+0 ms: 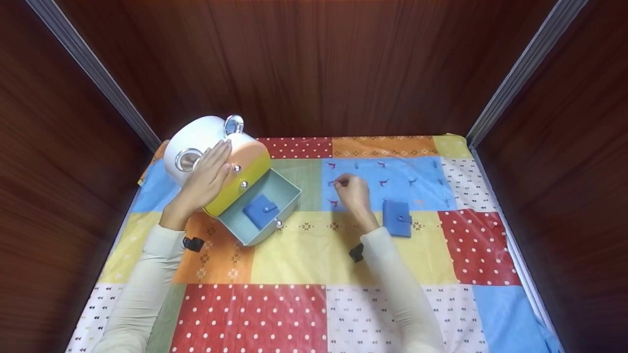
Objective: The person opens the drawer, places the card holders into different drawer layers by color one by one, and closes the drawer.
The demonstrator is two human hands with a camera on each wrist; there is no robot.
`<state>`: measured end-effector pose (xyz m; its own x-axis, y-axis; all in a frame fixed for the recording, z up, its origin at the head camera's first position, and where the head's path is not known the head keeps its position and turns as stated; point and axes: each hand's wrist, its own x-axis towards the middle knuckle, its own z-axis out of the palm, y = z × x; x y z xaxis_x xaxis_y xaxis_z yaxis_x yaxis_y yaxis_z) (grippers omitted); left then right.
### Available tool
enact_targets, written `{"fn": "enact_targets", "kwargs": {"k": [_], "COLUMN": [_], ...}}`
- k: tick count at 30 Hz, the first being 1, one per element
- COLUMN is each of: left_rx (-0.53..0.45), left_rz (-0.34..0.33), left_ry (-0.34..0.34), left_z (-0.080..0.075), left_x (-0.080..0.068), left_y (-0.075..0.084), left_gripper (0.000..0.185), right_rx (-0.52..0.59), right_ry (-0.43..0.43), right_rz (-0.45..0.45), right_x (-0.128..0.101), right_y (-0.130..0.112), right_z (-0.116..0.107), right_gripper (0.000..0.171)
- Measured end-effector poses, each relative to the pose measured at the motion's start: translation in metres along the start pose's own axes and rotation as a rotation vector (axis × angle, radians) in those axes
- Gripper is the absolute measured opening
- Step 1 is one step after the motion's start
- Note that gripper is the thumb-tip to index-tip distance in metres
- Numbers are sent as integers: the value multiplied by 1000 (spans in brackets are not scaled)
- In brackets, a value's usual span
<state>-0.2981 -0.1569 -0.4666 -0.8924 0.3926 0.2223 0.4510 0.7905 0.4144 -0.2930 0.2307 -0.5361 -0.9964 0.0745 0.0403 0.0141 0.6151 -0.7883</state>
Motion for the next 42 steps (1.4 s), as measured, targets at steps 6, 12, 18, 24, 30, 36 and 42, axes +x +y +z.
{"fn": "enact_targets", "kwargs": {"k": [6,12,18,24,30,36,42], "left_rx": [-1,4,4,12,7,10,10], "left_rz": [12,11,7,11,15,27,13], "left_ry": [15,10,8,-1,6,23,15], "left_z": [0,0,0,1,1,1,2], "left_x": [0,-1,-1,-1,0,0,-1], "left_y": [1,1,0,-1,-1,-1,-1], "left_gripper": [58,58,58,58,58,57,58], "right_rx": [-2,-2,7,5,2,-13,-75], "right_ry": [24,54,76,86,115,139,130], "right_rz": [14,22,49,95,105,139,173], "right_x": [-3,-5,-7,-9,-9,-9,-11], "right_y": [14,26,37,47,55,68,83], "right_z": [-12,-21,-29,-42,-56,-67,-76], "right_gripper": [24,24,23,25,27,27,29]}}
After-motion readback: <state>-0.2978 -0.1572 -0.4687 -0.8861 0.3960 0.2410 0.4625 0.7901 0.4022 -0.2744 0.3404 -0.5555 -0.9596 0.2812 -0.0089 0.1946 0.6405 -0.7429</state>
